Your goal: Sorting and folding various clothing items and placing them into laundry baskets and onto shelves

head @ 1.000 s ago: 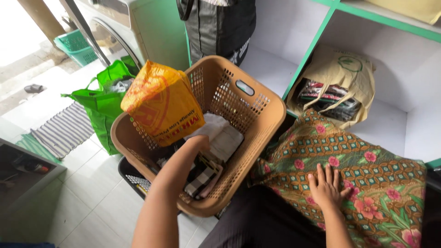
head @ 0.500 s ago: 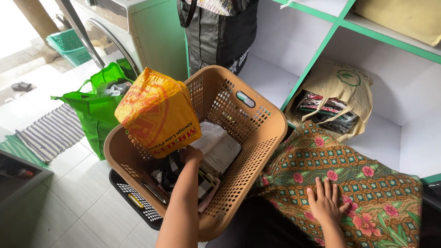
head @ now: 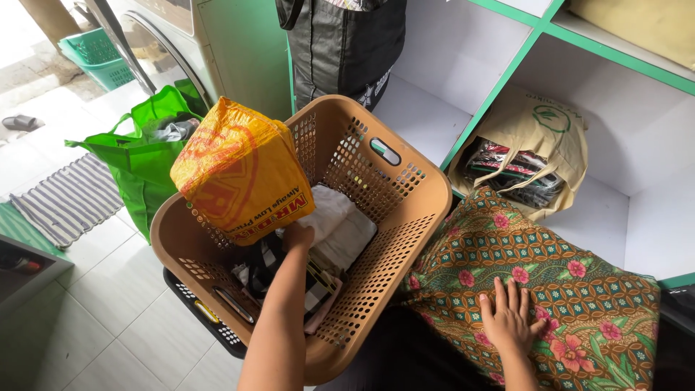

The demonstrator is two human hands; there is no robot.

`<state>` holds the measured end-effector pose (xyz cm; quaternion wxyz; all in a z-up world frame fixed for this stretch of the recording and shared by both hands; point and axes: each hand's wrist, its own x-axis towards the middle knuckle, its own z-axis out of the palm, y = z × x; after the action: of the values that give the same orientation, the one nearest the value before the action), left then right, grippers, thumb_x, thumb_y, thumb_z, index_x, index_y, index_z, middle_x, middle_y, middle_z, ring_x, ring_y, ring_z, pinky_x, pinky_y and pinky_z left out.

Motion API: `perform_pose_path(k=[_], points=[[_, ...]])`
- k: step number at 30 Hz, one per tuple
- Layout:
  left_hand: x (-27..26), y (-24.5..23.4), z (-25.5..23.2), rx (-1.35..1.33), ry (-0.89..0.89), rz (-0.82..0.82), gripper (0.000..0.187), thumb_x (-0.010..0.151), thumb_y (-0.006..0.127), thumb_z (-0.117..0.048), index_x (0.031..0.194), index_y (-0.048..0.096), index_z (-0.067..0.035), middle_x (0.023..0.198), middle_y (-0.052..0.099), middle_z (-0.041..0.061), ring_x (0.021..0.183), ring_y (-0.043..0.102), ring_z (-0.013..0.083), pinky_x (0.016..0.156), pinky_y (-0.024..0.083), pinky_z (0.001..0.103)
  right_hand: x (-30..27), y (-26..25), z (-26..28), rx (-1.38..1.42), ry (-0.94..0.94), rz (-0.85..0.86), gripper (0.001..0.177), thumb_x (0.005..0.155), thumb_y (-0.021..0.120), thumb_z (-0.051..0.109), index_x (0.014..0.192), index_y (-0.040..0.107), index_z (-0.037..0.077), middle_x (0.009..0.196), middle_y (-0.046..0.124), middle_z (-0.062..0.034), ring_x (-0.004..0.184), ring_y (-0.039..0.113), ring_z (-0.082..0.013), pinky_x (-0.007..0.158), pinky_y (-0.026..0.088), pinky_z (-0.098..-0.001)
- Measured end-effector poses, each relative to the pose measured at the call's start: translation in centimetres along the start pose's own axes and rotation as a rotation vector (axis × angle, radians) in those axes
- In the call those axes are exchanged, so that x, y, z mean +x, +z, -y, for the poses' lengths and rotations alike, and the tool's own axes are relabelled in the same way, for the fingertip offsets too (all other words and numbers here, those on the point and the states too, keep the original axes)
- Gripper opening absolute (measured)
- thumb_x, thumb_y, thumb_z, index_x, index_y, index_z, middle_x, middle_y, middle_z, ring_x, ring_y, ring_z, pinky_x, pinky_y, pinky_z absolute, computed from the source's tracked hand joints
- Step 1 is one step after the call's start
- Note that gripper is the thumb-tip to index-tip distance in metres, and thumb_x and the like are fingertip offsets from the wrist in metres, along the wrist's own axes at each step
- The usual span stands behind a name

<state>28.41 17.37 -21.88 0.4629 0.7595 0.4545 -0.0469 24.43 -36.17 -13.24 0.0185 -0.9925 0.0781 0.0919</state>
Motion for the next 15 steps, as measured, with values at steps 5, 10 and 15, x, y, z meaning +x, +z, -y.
perform_pose_path(k=[5, 10, 15], points=[[-5.4, 1.1, -4.0, 0.188, 0.216, 0.057, 0.057, 0.094, 0.049, -0.014, 0.151, 0.049, -0.011, 0.152, 0.053, 0.009, 0.132, 0.057, 0.0286, 0.101, 0.05, 0.042, 0.1, 0.1, 0.1, 0.033, -0.002, -0.011, 0.076, 0.092, 0.012, 0.073, 0.161, 0.013, 0.041, 0.174, 0.001, 0.0113, 0.16, -0.003, -0.024, 0.114, 0.001, -0.0807], [-5.7, 5.9, -2.3, 0.533, 1.132, -0.153, 0.039, 0.086, 0.054, 0.001, 0.116, 0.071, -0.016, 0.121, 0.058, 0.012, 0.09, 0.059, 0.0374, 0.084, 0.05, 0.052, -0.1, -0.2, 0.4, 0.02, -0.004, -0.003, 0.076, 0.092, 0.01, 0.073, 0.161, 0.013, 0.041, 0.174, 0.001, 0.0116, 0.16, -0.003, -0.0233, 0.115, 0.0, -0.0798], [-6.6, 6.3, -1.1, 0.995, 1.57, 0.107, 0.032, 0.079, 0.069, -0.015, 0.11, 0.073, -0.022, 0.12, 0.064, 0.011, 0.116, 0.058, 0.0342, 0.112, 0.036, 0.058, 0.1, 0.1, 0.2, 0.016, -0.001, -0.001, 0.076, 0.092, 0.01, 0.074, 0.161, 0.012, 0.041, 0.174, -0.001, 0.0126, 0.16, -0.005, -0.0226, 0.115, -0.001, -0.0797]])
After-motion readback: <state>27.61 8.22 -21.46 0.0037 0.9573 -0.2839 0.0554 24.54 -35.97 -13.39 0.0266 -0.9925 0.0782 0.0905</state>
